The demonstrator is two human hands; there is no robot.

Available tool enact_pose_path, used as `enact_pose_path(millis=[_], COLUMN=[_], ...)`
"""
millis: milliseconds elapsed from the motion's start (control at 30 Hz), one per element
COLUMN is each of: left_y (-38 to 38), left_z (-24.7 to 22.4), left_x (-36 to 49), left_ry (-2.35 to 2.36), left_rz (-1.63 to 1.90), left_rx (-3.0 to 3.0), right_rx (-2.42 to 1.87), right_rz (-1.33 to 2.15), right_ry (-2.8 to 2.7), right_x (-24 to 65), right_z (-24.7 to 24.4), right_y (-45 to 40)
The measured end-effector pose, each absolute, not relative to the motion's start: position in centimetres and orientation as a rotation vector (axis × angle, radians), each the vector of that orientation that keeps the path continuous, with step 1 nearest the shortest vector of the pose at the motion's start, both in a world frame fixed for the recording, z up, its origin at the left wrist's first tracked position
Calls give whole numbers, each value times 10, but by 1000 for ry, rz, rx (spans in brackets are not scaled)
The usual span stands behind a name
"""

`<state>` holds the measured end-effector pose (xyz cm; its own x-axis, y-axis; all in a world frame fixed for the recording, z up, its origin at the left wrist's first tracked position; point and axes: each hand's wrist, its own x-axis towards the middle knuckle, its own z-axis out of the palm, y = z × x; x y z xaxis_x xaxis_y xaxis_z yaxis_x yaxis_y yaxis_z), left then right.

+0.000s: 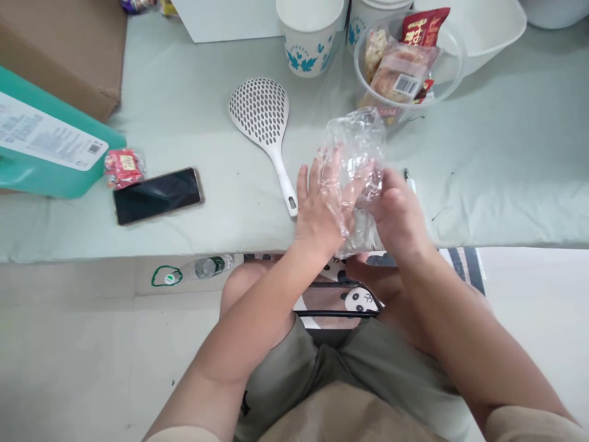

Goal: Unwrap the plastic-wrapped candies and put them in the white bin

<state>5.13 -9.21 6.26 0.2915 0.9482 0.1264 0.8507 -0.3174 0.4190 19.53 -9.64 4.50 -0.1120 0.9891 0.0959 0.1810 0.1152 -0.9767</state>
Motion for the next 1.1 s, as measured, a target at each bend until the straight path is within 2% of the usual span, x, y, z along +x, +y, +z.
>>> enact_pose_path(millis=[100,333,700,867,1000,1100], left_y=[-96,-98,-90,-88,-86,-79], left_z=[60,52,58,63,58,55], left_x=[63,81,72,62,59,56], left_ry=[1759,1707,1567,1586,1571,1615], left_rz=[382,235,281,366,434,532], left_rx=[2259,2312,2309,2229,2146,1985], right_rx=[-1316,-1603,-1888,-1811,-1640,-1704], right_rz=[959,685,511,475,449,468], right_ry=[-1467,-1500,-1385,-1402,-1658,-1703], right_x=[205,216,239,238,228,230], right_z=[41,56,53,61,56,51], right_y=[-105,-120,-97,-99,-106,-104])
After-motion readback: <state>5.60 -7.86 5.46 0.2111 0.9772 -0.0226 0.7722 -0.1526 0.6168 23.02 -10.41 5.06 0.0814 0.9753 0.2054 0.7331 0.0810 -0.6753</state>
